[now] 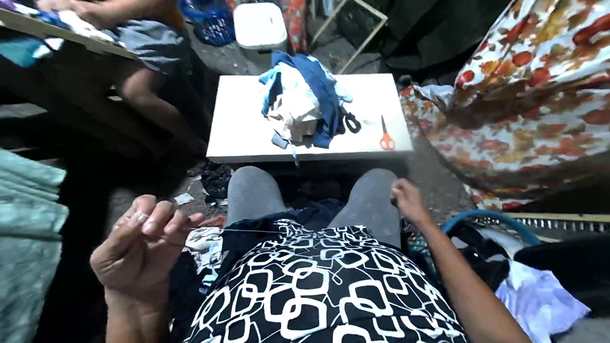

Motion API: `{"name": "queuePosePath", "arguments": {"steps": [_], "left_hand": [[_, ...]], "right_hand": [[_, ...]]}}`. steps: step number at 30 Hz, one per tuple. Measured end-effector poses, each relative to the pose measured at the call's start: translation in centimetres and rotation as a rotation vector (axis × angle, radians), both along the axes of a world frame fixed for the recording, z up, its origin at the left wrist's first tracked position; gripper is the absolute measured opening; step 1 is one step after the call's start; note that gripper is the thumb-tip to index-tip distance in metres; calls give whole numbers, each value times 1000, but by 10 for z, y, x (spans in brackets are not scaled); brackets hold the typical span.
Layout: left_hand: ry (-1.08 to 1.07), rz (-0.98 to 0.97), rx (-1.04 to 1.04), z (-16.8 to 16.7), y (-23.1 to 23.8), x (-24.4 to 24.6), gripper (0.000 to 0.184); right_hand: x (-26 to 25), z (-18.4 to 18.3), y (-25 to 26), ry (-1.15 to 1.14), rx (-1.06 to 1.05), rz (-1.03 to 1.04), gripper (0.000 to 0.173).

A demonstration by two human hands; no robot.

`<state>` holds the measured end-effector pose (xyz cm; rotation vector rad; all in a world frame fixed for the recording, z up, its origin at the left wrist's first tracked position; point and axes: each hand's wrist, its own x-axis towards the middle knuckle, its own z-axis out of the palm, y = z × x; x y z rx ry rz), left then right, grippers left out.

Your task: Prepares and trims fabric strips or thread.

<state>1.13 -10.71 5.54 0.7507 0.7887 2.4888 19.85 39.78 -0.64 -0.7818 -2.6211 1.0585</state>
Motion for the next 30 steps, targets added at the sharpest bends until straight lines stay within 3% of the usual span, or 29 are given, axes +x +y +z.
{"name": "queuePosePath", "arguments": {"steps": [2,4,6,8,10,13,17,24,30], "left_hand": [[-36,22,18,5,-7,-6,13],[-121,35,38,8,-13,-13,19],[-214,52,43,6,-17,-20,25],[-312,128,-9,-1,-16,-23,28],[-395,192,-88,-7,-9,-20,27],[-493,115,-60,-14,4,-28,27],[-418,101,-271,-12,35,-24,22],[-283,-161,-419,-19,101,-14,28],[-187,-137,-518,-12,122,23,30]], "right_hand": [[19,13,22,337,-372,-248,13],[41,28,44,619,-694,-451,19],[63,35,69,785,-851,-580,27],[82,39,88,841,-895,-536,32],[92,46,89,816,-877,-460,38],[90,49,80,777,-815,-396,36],[62,53,58,671,-690,-259,32],[-25,72,-56,286,-645,224,15],[-72,62,-131,40,-800,613,12]]}}
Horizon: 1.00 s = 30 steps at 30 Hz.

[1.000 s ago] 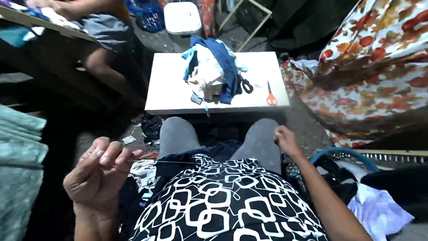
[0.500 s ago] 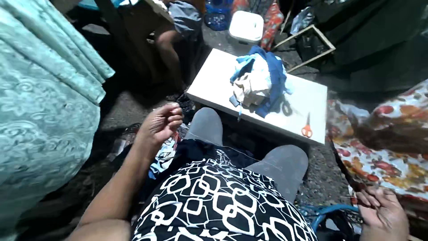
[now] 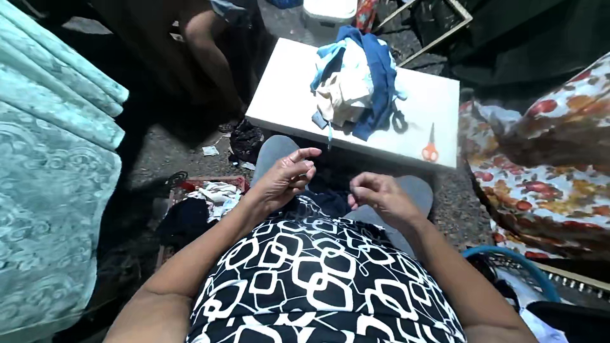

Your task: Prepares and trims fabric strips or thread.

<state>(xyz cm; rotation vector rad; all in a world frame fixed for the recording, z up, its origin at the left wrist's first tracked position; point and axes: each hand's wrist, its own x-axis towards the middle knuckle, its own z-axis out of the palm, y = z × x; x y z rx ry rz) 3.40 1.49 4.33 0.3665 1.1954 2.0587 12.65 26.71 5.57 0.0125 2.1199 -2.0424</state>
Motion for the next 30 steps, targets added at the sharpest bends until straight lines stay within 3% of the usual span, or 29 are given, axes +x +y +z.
{"name": "queuePosePath", "arguments": {"steps": [4,8,14,21,30], "left_hand": [[182,-56,-1,-9,-8,10,35],[433,-27,-48,-13,-5,9,46],[714,50,-136,-19,5,2,53],[715,35,-211,-9,0,13,49],[590,-126,-213,-16,4,2,40]], "right_hand": [[-13,7,-28,23,-12,47,9],[-15,9,-39,32,-46,80,26],[-8,3,-37,-7,-109,74,28],[-7,-2,-36,3,-84,29,26],[-5,0,-32,52,29,88,27]]}}
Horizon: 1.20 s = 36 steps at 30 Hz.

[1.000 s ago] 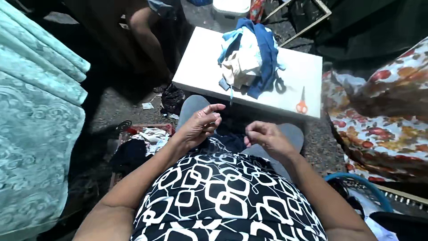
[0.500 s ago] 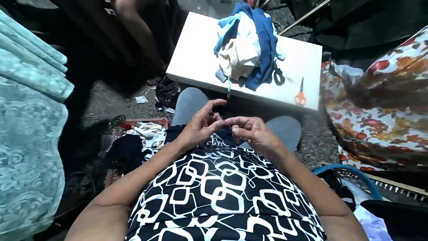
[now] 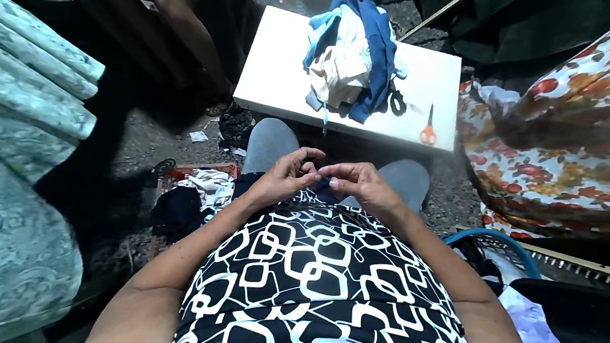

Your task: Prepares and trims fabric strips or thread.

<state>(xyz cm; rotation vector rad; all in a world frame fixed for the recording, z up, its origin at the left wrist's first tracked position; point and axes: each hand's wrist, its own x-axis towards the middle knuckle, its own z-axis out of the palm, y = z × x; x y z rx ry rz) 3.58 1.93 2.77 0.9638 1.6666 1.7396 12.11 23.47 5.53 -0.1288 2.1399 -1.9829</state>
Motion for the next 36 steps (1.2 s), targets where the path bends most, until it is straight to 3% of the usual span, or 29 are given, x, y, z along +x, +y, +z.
{"name": "queuePosePath", "arguments": {"steps": [12,20,26,32,36], "left_hand": [[-246,-182,29,-7,-1,-7,24],[-468,-279,60,-9,-2,-9,16],[-598,-262,58,-14,-4,-6,16],[-654,-250,66,-23,-6,-5,17],[-676,-202,45,-17,-5,-5,18]], "right_hand": [[0,5,10,3,43,144,27],[-1,4,14,-47,-70,191,28],[0,3,12,-89,-166,90,26],[1,3,12,-65,-107,-66,24],[4,3,16,-2,-26,-3,29]]}}
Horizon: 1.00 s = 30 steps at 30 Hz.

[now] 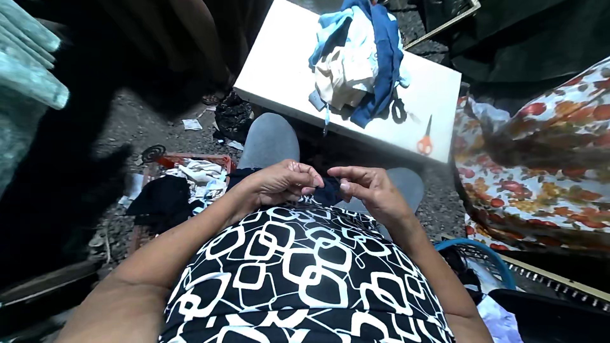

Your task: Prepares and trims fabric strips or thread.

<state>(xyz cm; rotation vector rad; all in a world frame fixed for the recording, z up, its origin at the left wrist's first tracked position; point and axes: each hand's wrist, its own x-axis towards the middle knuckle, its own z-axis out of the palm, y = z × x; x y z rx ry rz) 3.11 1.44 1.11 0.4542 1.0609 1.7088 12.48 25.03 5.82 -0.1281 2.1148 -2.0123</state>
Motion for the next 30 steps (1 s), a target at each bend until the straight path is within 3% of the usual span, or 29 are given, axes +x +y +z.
{"name": "queuePosePath", "arguments": {"steps": [2,6,8,11,16,24,30], "left_hand": [[42,14,-35,4,4,-2,16],[363,175,-156,5,10,2,9],[383,194,-132,6,11,2,8],[277,123,-64,5,9,0,17],[93,-11,75,2,6,-4,25],[411,-2,79,6,6,0,41],[514,-17,95,3,7,-1,50]], "right_hand": [[2,4,-1,36,90,65,33],[6,6,-8,128,257,102,35],[6,5,-10,132,271,81,37],[6,4,-7,114,224,39,36],[8,1,3,-68,-49,30,32],[10,-4,-1,-220,-180,123,31],[10,-6,-6,-188,-121,114,28]]}}
